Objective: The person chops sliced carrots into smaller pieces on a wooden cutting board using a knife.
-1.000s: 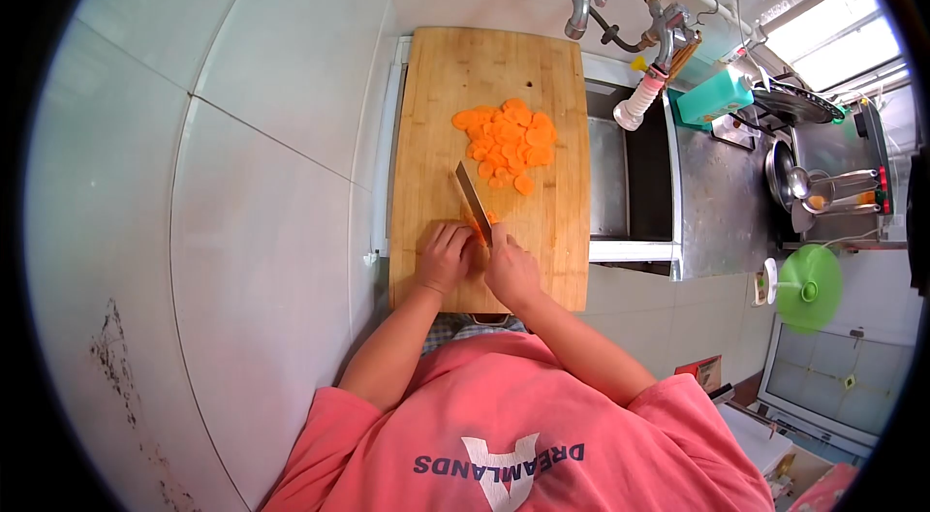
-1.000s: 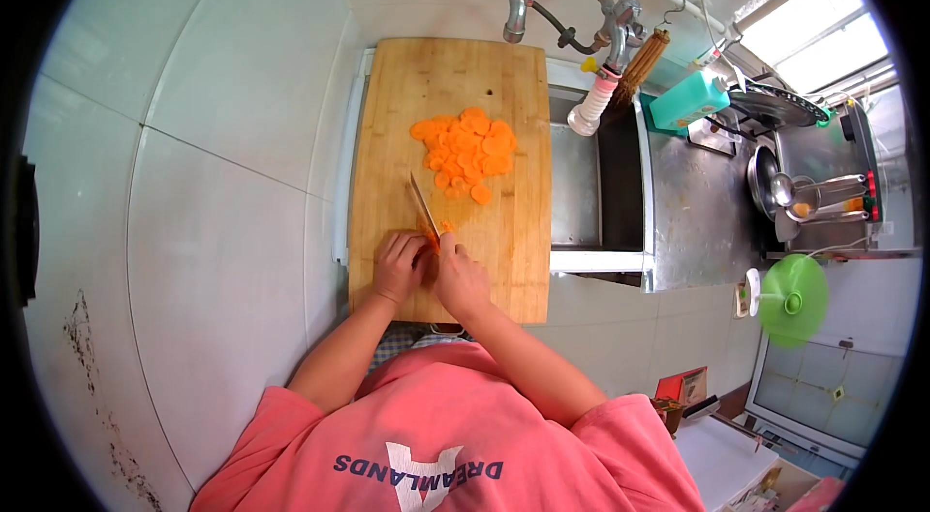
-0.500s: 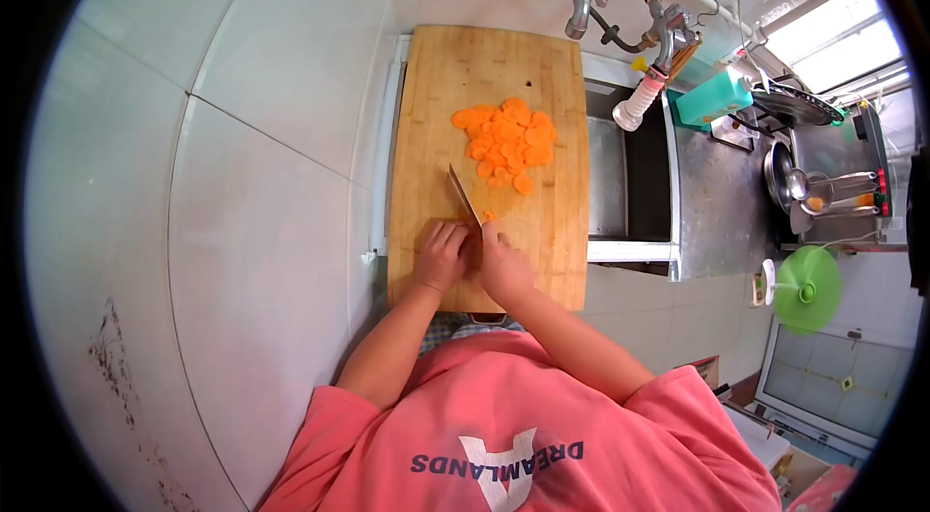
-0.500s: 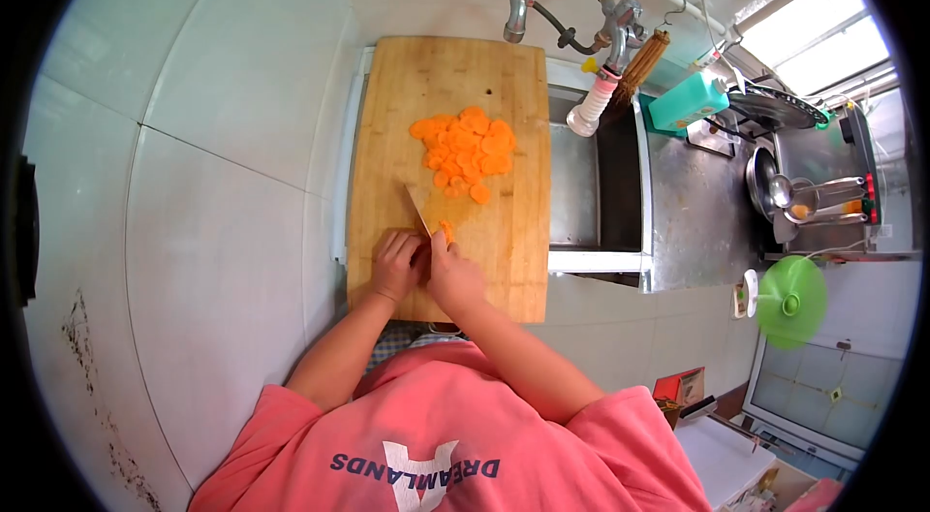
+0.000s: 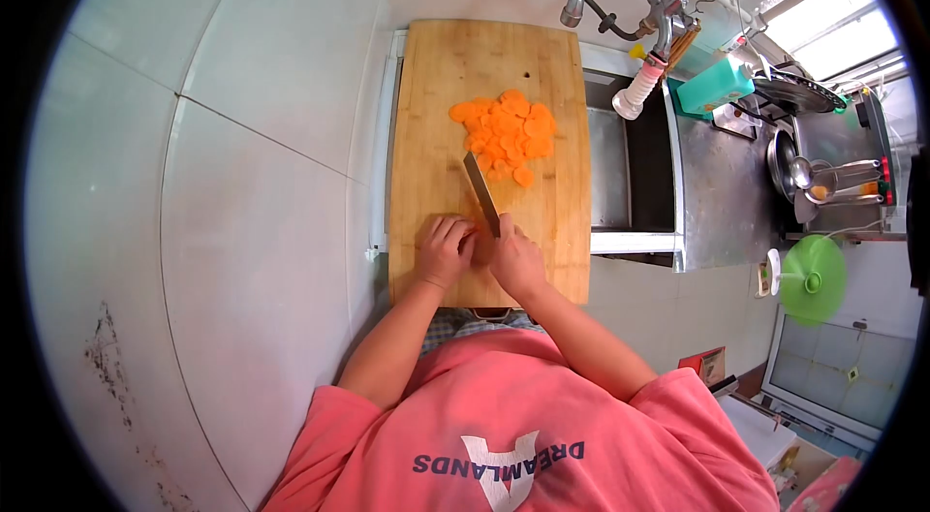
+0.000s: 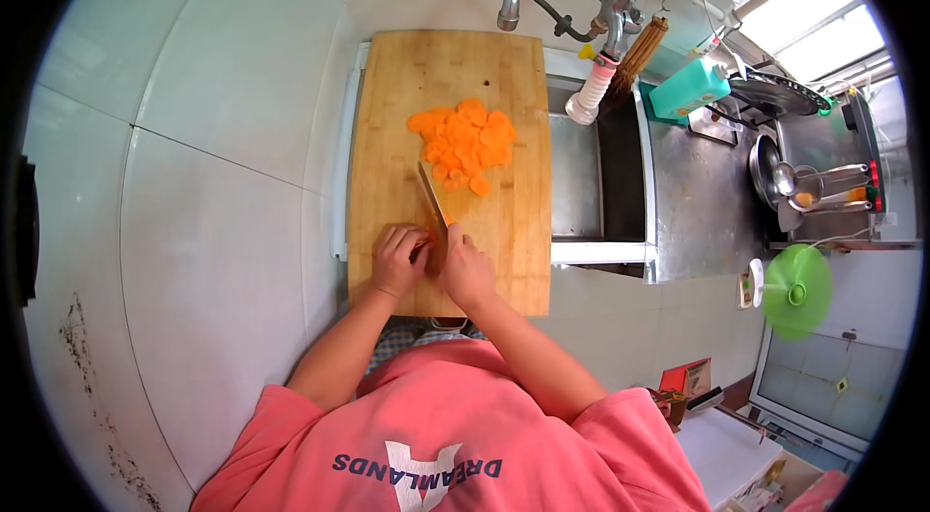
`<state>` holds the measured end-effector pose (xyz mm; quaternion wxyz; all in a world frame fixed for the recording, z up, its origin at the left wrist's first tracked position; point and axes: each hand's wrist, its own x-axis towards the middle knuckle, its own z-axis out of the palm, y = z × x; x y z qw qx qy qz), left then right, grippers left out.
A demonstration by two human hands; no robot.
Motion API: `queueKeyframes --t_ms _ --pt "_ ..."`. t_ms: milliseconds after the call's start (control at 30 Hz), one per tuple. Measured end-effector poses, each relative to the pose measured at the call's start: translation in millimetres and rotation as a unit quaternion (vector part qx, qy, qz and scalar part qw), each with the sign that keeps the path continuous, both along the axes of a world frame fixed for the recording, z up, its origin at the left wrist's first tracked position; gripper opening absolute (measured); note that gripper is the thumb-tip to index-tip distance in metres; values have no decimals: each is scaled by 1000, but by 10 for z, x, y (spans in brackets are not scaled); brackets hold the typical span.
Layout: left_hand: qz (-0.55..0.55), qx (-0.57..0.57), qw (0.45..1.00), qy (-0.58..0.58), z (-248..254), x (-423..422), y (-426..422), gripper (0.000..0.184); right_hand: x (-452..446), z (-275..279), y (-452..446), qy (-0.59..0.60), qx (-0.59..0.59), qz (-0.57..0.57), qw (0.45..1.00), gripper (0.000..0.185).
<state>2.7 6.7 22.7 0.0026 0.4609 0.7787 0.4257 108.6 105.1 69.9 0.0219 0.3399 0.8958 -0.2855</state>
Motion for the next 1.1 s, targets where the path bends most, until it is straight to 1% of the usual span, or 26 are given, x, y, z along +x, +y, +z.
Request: queueKeyframes --t_ms 100,167,467,600,900,1000,1100 --pt "3 7 1000 7 1 -9 -6 16 -2 69 -15 2 1 -8 1000 47" --pt "5 9 1000 9 -3 1 -5 16 4 158 -32 13 -12 -8 1000 30" --pt "6 10 1000 5 -37 -5 -10 18 -58 261 -101 -12 -24 9 1000 32" --pt "6 8 1000 -7 -48 -17 -13 17 -70 215 -103 -1 -23 6 1000 33" --pt "17 22 1000 -2 -108 -42 12 12 -141 141 -48 -26 -25 35 999 31" --pt "22 27 999 -5 -119 -31 8 11 -159 147 -62 -9 -15 36 999 30" --pt "20 27 999 -7 -105 -33 15 10 -146 83 -87 -3 22 37 999 32"
